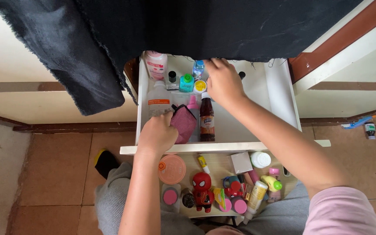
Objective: Cleaning various small bottles and containers in a drawer using a pink cloth
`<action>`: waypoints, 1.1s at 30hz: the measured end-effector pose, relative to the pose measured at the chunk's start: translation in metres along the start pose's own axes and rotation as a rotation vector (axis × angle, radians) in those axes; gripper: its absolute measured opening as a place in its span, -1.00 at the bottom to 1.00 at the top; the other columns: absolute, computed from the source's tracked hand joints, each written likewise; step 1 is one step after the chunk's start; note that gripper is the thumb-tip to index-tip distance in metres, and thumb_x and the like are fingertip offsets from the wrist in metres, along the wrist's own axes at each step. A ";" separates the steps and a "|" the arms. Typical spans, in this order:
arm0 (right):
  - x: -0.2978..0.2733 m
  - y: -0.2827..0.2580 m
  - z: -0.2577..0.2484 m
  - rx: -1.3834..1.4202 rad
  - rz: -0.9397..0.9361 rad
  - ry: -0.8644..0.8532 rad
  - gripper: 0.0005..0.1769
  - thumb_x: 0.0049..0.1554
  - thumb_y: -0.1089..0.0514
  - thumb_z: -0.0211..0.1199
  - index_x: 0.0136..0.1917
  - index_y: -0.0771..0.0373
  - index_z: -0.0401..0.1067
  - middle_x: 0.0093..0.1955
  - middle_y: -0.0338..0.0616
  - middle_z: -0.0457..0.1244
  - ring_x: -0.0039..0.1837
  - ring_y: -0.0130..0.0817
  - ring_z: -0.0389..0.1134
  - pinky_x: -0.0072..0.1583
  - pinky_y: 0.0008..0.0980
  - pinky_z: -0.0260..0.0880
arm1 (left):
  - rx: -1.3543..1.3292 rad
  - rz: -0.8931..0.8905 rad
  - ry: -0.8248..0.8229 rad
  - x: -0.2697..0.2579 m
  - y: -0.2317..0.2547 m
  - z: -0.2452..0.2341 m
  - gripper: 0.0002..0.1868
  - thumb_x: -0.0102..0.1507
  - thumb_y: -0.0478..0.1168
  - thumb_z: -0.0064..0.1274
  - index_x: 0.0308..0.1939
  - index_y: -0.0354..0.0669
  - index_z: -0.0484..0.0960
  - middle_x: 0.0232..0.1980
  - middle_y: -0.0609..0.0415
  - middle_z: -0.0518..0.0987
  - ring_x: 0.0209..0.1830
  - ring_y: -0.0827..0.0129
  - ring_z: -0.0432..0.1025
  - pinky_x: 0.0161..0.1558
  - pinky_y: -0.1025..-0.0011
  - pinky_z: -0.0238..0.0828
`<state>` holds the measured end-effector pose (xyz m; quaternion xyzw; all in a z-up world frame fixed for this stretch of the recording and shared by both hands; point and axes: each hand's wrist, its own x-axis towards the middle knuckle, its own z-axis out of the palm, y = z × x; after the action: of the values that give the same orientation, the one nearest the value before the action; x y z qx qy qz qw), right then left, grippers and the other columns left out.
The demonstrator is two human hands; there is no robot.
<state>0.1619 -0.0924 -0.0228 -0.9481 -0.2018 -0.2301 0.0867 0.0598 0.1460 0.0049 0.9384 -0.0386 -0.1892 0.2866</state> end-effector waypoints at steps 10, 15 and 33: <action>0.015 0.018 -0.030 0.101 0.211 -0.373 -0.43 0.15 0.18 0.12 0.42 0.37 0.34 0.32 0.24 0.30 0.30 0.13 0.37 0.25 0.03 0.40 | 0.023 -0.002 -0.004 0.001 0.002 -0.003 -0.59 0.05 -0.20 -0.22 -0.14 -0.20 0.64 -0.20 -0.29 0.65 -0.11 -0.20 0.57 -0.09 0.08 0.50; -0.006 -0.009 -0.112 0.255 0.275 -0.699 -0.22 0.20 -0.04 0.14 0.55 0.45 0.16 0.63 0.23 -0.01 0.62 0.07 0.03 0.55 0.01 0.00 | -0.267 -0.025 0.065 -0.002 0.017 -0.005 -0.36 0.13 -0.35 -0.25 0.32 -0.33 0.48 0.07 -0.35 0.61 0.11 -0.13 0.53 0.10 0.07 0.47; -0.181 -0.009 -0.135 1.499 0.372 0.022 -0.25 0.17 0.30 0.38 0.51 0.19 0.08 0.37 0.02 0.14 0.29 -0.30 0.24 0.16 -0.41 0.40 | -0.946 0.918 -0.092 -0.089 0.127 0.103 -0.37 0.36 -0.39 -0.08 0.53 -0.28 0.19 0.66 -0.27 -0.09 0.65 -0.14 -0.16 0.54 -0.18 -0.16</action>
<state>-0.0429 -0.1815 0.0112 -0.6522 -0.1402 -0.0232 0.7446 -0.0566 0.0019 0.0259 0.5905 -0.3597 -0.0844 0.7175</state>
